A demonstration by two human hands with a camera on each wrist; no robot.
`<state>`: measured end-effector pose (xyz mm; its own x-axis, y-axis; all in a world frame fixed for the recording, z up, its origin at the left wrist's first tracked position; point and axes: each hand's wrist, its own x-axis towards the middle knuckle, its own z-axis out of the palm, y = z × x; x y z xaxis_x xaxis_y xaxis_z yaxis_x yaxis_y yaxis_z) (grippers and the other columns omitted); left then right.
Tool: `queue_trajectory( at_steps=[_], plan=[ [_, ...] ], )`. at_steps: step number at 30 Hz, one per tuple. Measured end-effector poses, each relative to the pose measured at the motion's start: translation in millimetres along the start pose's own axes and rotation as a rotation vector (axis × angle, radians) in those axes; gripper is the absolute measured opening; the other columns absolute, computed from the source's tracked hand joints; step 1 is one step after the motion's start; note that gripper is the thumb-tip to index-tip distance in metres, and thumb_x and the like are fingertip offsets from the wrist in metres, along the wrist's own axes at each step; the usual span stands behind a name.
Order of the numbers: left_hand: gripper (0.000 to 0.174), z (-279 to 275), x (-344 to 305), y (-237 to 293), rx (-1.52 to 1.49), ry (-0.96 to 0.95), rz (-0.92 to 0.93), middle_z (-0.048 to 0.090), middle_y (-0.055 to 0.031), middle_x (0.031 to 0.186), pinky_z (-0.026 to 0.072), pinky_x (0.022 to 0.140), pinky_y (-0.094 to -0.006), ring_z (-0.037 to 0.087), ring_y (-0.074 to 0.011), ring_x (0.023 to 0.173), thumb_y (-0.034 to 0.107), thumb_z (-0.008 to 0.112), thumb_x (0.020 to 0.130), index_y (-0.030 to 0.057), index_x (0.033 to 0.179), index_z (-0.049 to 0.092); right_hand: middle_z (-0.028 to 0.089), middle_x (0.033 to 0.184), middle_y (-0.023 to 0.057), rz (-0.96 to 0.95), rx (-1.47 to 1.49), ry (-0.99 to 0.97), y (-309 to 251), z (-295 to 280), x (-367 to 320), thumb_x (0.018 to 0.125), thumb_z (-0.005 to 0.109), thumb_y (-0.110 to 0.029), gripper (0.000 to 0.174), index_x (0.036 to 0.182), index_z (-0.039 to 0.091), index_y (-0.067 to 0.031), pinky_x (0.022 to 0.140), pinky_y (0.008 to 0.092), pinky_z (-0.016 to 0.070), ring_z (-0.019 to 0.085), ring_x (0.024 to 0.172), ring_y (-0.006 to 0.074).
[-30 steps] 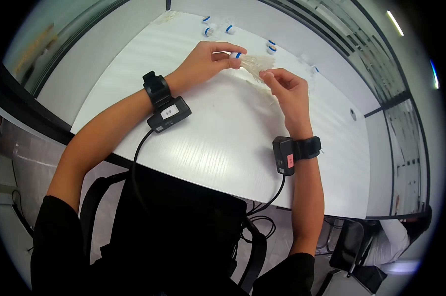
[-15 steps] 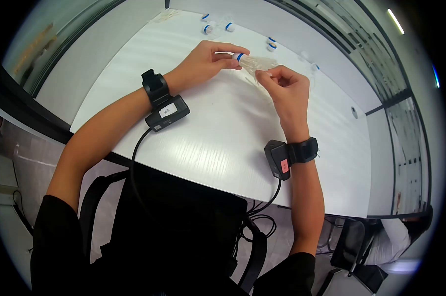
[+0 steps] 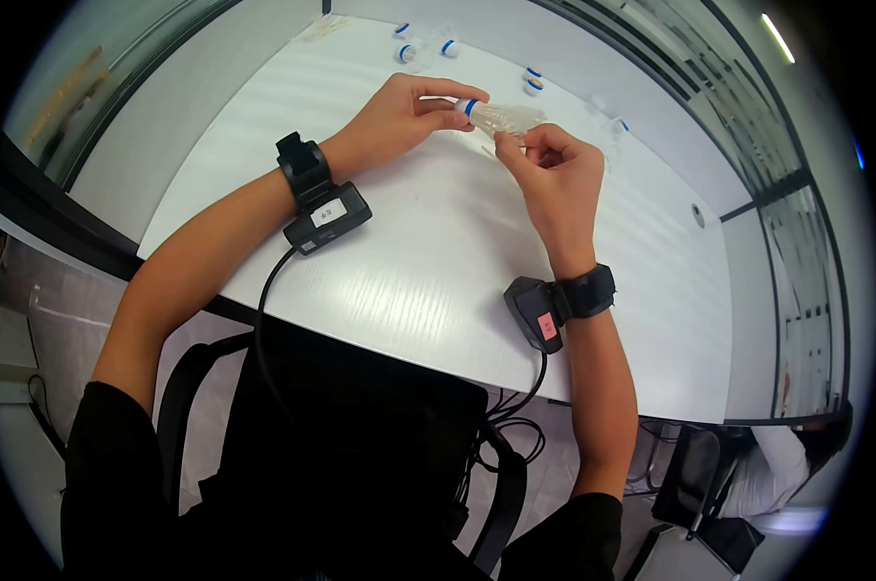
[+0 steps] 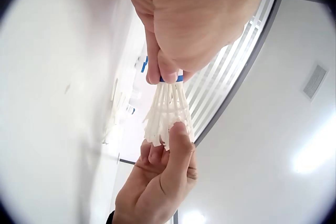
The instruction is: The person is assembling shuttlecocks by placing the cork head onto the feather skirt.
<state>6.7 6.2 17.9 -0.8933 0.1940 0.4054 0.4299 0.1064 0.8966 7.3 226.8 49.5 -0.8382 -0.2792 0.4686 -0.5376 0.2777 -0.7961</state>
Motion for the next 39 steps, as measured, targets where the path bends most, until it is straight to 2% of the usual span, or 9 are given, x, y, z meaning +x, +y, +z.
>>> queue_trajectory(
  at_steps=[13,16,19,22,25,31,34,37,39],
  plan=[
    [0.036,-1.5,-0.3,-3.0,0.004,-0.001,0.039,0.073,-0.0117,0.113,0.0524,0.092,-0.0265,0.070,-0.0154,0.103,0.001,0.066,0.093,0.0035,0.128,0.069,0.052,0.065,-0.0062,0.000,0.013,-0.081,6.5,-8.4,5.7,0.086,0.080,-0.016,0.023,0.077,0.067,0.0006,0.052,0.0204,0.0309,0.044,0.059,0.0015],
    [0.035,0.3,-1.1,-0.5,-0.063,0.005,-0.005,0.073,-0.0123,0.114,0.0523,0.092,-0.0266,0.071,-0.0160,0.103,0.001,0.065,0.093,0.0026,0.127,0.070,0.052,0.065,-0.0064,-0.005,-0.016,-0.067,4.5,-8.3,6.4,0.086,0.081,-0.016,0.024,0.076,0.066,0.0002,0.051,0.0208,0.0304,0.044,0.059,0.0014],
    [0.035,0.0,-1.7,0.3,0.012,0.008,0.028,0.073,-0.0130,0.114,0.0522,0.092,-0.0267,0.071,-0.0161,0.101,0.000,0.064,0.092,0.0024,0.127,0.070,0.051,0.063,-0.0067,-0.008,-0.044,-0.067,6.7,-8.5,6.2,0.086,0.081,-0.016,0.024,0.075,0.066,-0.0001,0.051,0.0212,0.0300,0.043,0.058,0.0013],
    [0.035,-1.2,-1.3,0.9,0.020,0.003,-0.002,0.074,-0.0131,0.111,0.0522,0.091,-0.0265,0.071,-0.0160,0.101,0.001,0.064,0.092,0.0024,0.126,0.070,0.050,0.063,-0.0068,0.008,-0.039,-0.057,5.3,-6.1,5.2,0.086,0.080,-0.016,0.025,0.074,0.065,-0.0002,0.051,0.0216,0.0298,0.043,0.058,0.0012],
    [0.035,-1.2,-0.5,-4.5,-0.046,-0.005,0.051,0.075,-0.0123,0.106,0.0523,0.090,-0.0266,0.071,-0.0162,0.101,0.001,0.065,0.092,0.0024,0.126,0.070,0.049,0.063,-0.0069,-0.004,-0.041,-0.059,6.2,-5.8,6.8,0.086,0.080,-0.015,0.025,0.074,0.065,-0.0002,0.051,0.0215,0.0300,0.043,0.058,0.0013],
    [0.034,-1.4,-2.2,-3.4,0.064,-0.008,-0.022,0.074,-0.0133,0.105,0.0532,0.091,-0.0274,0.072,-0.0173,0.097,0.000,0.064,0.091,0.0008,0.125,0.070,0.049,0.063,-0.0071,-0.009,-0.029,-0.075,6.3,-5.0,5.7,0.087,0.078,-0.014,0.027,0.070,0.061,-0.0011,0.053,0.0209,0.0316,0.043,0.059,0.0015],
    [0.034,-1.4,-0.4,-9.4,0.160,0.005,0.041,0.074,-0.0136,0.101,0.0535,0.090,-0.0274,0.072,-0.0174,0.095,0.000,0.065,0.091,0.0008,0.125,0.070,0.048,0.063,-0.0072,0.004,0.015,-0.083,11.4,-3.8,5.6,0.087,0.078,-0.014,0.029,0.068,0.059,-0.0022,0.053,0.0215,0.0320,0.043,0.060,0.0018],
    [0.035,-0.3,-1.6,-7.8,0.041,-0.039,-0.015,0.074,-0.0129,0.099,0.0533,0.088,-0.0273,0.072,-0.0172,0.096,0.001,0.065,0.091,0.0017,0.125,0.070,0.048,0.063,-0.0072,0.010,0.014,-0.094,17.1,-3.7,8.7,0.087,0.078,-0.014,0.031,0.066,0.058,-0.0030,0.053,0.0224,0.0315,0.043,0.060,0.0019],
    [0.034,0.3,-2.4,-1.4,0.127,-0.024,-0.032,0.074,-0.0129,0.102,0.0531,0.088,-0.0270,0.072,-0.0172,0.098,0.001,0.064,0.091,0.0011,0.125,0.070,0.048,0.063,-0.0072,0.023,0.002,-0.101,18.2,-4.6,8.4,0.087,0.079,-0.015,0.032,0.066,0.058,-0.0031,0.053,0.0227,0.0310,0.043,0.060,0.0019]
  ],
)
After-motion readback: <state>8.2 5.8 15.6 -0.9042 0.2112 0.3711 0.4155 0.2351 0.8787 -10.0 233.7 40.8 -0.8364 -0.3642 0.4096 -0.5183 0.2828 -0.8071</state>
